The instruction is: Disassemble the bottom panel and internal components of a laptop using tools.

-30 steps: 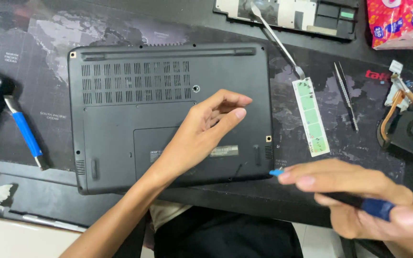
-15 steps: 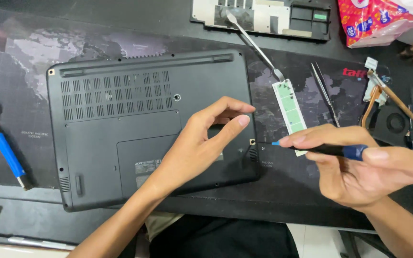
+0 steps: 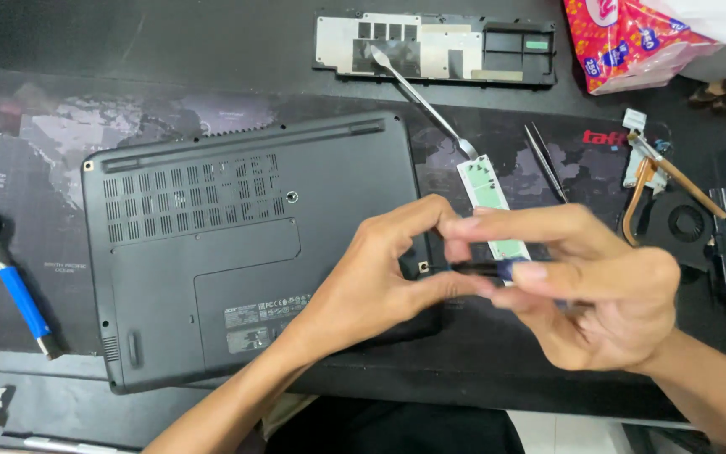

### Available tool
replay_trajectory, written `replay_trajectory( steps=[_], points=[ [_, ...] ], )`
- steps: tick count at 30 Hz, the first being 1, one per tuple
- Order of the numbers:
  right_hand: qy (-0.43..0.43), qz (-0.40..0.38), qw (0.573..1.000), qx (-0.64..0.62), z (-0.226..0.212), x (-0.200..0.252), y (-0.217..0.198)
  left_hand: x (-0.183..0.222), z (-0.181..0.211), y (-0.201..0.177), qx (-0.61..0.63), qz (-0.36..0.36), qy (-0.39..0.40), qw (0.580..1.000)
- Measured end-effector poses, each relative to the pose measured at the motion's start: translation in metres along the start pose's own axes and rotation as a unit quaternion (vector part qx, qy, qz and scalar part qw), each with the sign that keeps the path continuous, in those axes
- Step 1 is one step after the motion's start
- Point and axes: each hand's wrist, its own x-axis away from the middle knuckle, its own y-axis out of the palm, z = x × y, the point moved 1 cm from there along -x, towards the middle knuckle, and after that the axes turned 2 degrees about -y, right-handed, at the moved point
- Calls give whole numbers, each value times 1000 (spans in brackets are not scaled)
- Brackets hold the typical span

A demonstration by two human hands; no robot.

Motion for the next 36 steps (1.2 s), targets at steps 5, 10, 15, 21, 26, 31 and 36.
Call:
replay_trajectory(
  steps=[5, 10, 15, 21, 26, 31, 36],
  points=[
    [44, -50, 997, -27, 17, 1, -11, -4, -1, -4, 43, -41, 22, 998],
    [-26, 42, 998, -27, 21, 4, -4, -7, 7, -8, 59, -35, 96, 993],
    [30, 5, 996, 78, 18, 7, -13, -7, -18, -10, 104, -82, 73, 989],
    [68, -63, 993, -74, 18, 0, -12, -7, 5, -12, 105, -56, 68, 991],
    [1, -15, 997, -76, 14, -2, -8, -5, -6, -10, 61, -45, 37, 996],
    [66, -59, 994, -64, 23, 4, -11, -16, -21, -21, 172, -131, 50, 975],
    [-10, -103, 991, -80, 13, -4, -11, -59, -30, -24, -157, -27, 187, 969]
  ],
)
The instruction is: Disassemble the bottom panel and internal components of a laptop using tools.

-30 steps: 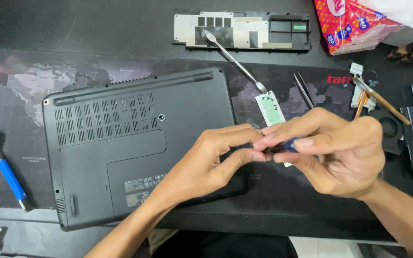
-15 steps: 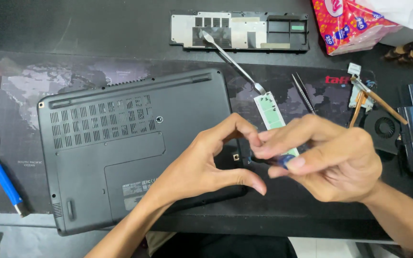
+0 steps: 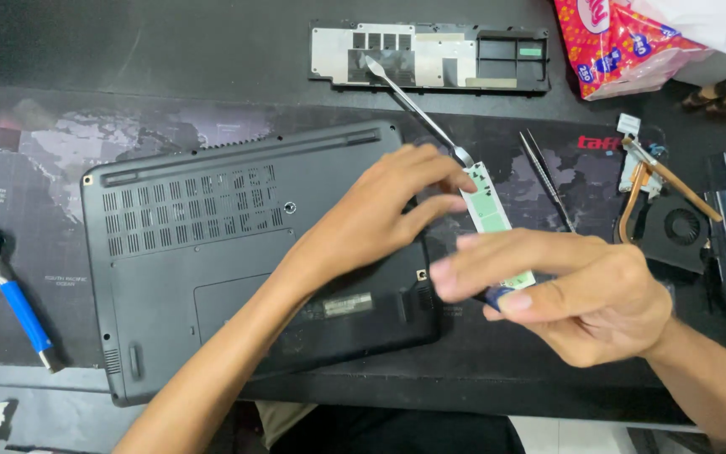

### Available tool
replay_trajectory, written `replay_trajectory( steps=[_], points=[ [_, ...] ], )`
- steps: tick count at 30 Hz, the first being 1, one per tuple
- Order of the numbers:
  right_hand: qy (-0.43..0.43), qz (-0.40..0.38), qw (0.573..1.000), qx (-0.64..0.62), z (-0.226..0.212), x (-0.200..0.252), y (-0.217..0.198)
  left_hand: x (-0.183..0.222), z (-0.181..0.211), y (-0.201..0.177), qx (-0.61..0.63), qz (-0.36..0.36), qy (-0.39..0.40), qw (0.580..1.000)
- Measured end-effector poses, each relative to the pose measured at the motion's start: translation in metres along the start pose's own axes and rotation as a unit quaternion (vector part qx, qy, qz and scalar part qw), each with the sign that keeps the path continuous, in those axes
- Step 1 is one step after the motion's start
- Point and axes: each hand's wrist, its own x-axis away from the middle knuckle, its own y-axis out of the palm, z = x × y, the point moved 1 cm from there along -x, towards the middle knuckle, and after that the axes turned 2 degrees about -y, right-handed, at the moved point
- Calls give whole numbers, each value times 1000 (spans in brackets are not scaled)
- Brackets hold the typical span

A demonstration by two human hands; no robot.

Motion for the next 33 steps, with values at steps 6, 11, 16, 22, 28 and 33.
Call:
replay_trajectory(
  steps=[6, 11, 16, 22, 28, 33],
  points=[
    [2, 20, 1000, -4, 8, 12, -10, -45, -40, 36, -232, 19, 104, 967],
    [58, -49, 994, -79, 9, 7, -33, -52, -52, 58, -307, 17, 121, 944],
    [82, -51, 984, -151, 15, 15, -40, -53, -50, 58, -279, 0, 92, 956],
    [65, -37, 992, -103, 6, 1, -30, -51, -46, 58, -314, 2, 127, 941],
    [66, -47, 991, -111, 11, 15, -21, -48, -50, 61, -293, 8, 128, 947],
    [20, -74, 997, -14, 1, 0, -12, -46, -49, 59, -299, 22, 121, 946]
  ],
)
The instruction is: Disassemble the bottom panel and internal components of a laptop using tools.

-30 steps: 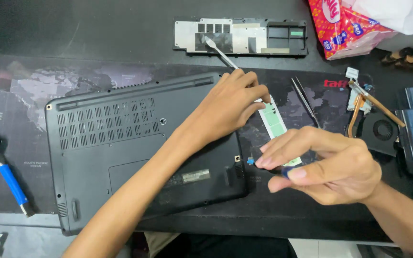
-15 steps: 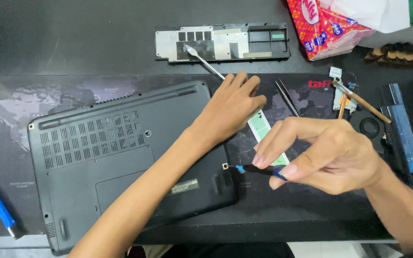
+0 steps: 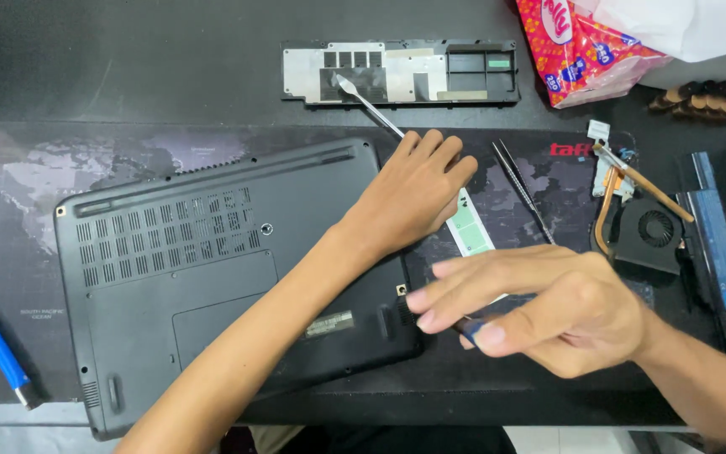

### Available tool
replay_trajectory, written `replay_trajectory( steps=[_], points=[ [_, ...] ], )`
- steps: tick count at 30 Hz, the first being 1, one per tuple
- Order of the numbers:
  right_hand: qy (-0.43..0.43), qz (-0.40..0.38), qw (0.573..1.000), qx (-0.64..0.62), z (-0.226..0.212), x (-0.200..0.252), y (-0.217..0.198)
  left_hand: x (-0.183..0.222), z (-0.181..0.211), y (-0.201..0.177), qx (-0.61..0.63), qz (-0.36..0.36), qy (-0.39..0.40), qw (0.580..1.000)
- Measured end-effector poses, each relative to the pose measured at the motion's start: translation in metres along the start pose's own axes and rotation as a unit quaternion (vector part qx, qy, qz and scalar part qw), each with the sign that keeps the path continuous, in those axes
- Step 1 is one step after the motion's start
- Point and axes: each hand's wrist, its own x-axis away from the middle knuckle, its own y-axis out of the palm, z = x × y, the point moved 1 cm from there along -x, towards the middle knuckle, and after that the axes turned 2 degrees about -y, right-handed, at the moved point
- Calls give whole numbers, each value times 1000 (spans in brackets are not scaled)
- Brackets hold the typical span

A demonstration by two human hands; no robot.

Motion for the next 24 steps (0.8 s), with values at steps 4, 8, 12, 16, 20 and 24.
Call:
replay_trajectory(
  steps=[4, 8, 12, 16, 20, 24],
  points=[
    [17, 46, 996, -68, 14, 25, 7, 1, 1, -7, 4, 16, -5, 1000],
    [-21, 24, 999, -3, 6, 7, 8, 7, 6, -28, 22, 25, -15, 999],
    [-34, 48, 998, -39, 7, 7, 18, 36, 24, -65, 8, 53, -72, 996],
    [-56, 70, 995, -34, 6, -2, 25, 89, 55, -117, 22, 41, -171, 984],
    [82, 242, 967, 5, 19, -22, 17, 152, 85, -139, 74, 133, -377, 914],
    [326, 178, 905, 206, 55, -61, 14, 208, 129, -125, 2, 316, -547, 775]
  ],
)
